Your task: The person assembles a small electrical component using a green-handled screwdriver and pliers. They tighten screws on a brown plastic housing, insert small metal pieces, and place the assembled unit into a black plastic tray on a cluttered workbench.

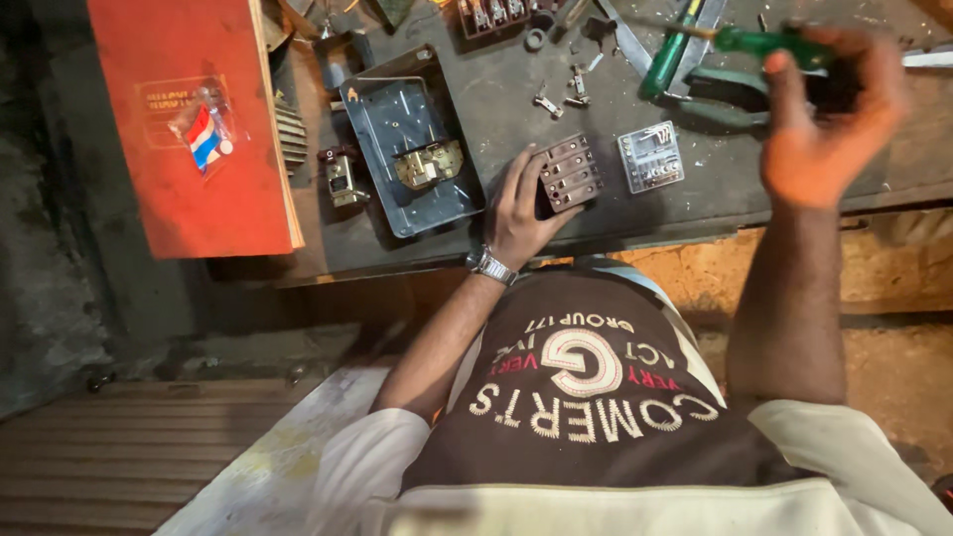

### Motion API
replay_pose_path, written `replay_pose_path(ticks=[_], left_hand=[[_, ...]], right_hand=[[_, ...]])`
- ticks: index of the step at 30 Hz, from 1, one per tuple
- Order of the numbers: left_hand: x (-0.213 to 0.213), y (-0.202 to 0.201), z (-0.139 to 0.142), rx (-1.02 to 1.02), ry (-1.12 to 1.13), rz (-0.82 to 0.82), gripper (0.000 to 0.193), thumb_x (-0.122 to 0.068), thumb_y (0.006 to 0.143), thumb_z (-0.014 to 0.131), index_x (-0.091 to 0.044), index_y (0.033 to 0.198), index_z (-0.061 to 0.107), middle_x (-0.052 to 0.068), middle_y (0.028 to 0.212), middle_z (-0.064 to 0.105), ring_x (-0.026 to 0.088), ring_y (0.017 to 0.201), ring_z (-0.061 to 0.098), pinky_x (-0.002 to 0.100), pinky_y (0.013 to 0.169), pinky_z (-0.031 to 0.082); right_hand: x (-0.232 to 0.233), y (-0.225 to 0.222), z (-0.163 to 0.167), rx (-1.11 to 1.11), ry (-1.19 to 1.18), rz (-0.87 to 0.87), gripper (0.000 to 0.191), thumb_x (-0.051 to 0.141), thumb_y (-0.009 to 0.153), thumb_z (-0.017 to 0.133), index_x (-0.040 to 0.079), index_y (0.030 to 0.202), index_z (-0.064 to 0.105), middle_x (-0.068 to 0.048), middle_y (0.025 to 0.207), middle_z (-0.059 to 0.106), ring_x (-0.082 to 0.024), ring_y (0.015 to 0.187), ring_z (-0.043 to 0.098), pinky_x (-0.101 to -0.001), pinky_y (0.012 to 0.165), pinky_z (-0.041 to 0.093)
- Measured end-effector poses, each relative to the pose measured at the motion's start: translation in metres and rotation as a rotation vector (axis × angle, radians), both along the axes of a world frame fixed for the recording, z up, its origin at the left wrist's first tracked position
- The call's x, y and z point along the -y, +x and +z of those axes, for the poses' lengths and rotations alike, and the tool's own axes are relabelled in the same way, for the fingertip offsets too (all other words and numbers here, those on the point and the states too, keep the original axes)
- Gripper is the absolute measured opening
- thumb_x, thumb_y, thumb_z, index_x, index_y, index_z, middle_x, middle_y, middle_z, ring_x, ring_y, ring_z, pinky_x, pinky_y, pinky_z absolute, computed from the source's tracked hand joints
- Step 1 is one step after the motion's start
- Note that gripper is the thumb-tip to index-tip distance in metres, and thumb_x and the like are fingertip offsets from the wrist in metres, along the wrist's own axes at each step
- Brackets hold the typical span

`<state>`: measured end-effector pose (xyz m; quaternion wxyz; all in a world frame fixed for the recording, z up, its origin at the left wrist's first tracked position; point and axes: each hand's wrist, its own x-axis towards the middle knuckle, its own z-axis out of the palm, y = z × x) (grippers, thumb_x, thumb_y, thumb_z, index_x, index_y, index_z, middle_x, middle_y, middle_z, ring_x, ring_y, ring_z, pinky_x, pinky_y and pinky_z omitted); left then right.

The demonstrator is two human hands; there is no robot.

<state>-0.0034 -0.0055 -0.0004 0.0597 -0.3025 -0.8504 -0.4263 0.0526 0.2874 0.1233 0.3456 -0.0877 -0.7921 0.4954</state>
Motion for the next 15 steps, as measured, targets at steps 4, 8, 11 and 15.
replay_pose_path(ticks=[4, 8, 11, 15], left_hand=[[0.006, 0.0, 0.007, -0.059, -0.112, -0.002, 0.09, -0.041, 0.072, 0.095, 0.0, 0.14, 0.051, 0.024, 0.146, 0.051, 0.041, 0.13, 0.058, 0.048, 0.11, 0.051], [0.011, 0.002, 0.012, 0.022, -0.125, -0.016, 0.089, -0.039, 0.075, 0.094, 0.0, 0.142, 0.051, 0.025, 0.15, 0.051, 0.041, 0.132, 0.059, 0.045, 0.109, 0.053], [0.008, 0.0, 0.016, 0.078, -0.06, 0.025, 0.085, -0.038, 0.074, 0.094, -0.001, 0.139, 0.054, 0.026, 0.146, 0.055, 0.041, 0.127, 0.062, 0.045, 0.107, 0.054], [0.002, -0.002, 0.023, 0.13, 0.068, 0.121, 0.08, -0.037, 0.068, 0.096, -0.002, 0.13, 0.06, 0.024, 0.132, 0.065, 0.035, 0.116, 0.07, 0.041, 0.098, 0.06]], right_hand=[[-0.023, 0.024, -0.044, 0.057, 0.205, -0.187, 0.023, -0.006, 0.1, 0.083, -0.005, 0.111, 0.063, -0.014, 0.109, 0.061, -0.021, 0.093, 0.058, -0.0314, 0.08, 0.048], [-0.027, 0.036, -0.09, 0.118, 0.355, -0.259, 0.025, -0.005, 0.088, 0.079, 0.0, 0.107, 0.062, -0.014, 0.104, 0.058, -0.027, 0.091, 0.062, -0.0356, 0.079, 0.053], [-0.031, 0.04, -0.112, 0.228, 0.436, -0.275, 0.023, -0.002, 0.089, 0.079, 0.002, 0.102, 0.062, -0.012, 0.103, 0.061, -0.029, 0.092, 0.06, -0.0371, 0.08, 0.051], [-0.027, 0.038, -0.119, 0.213, 0.575, -0.292, 0.022, -0.005, 0.083, 0.075, 0.004, 0.101, 0.065, -0.011, 0.114, 0.065, -0.031, 0.109, 0.06, -0.04, 0.09, 0.05]])
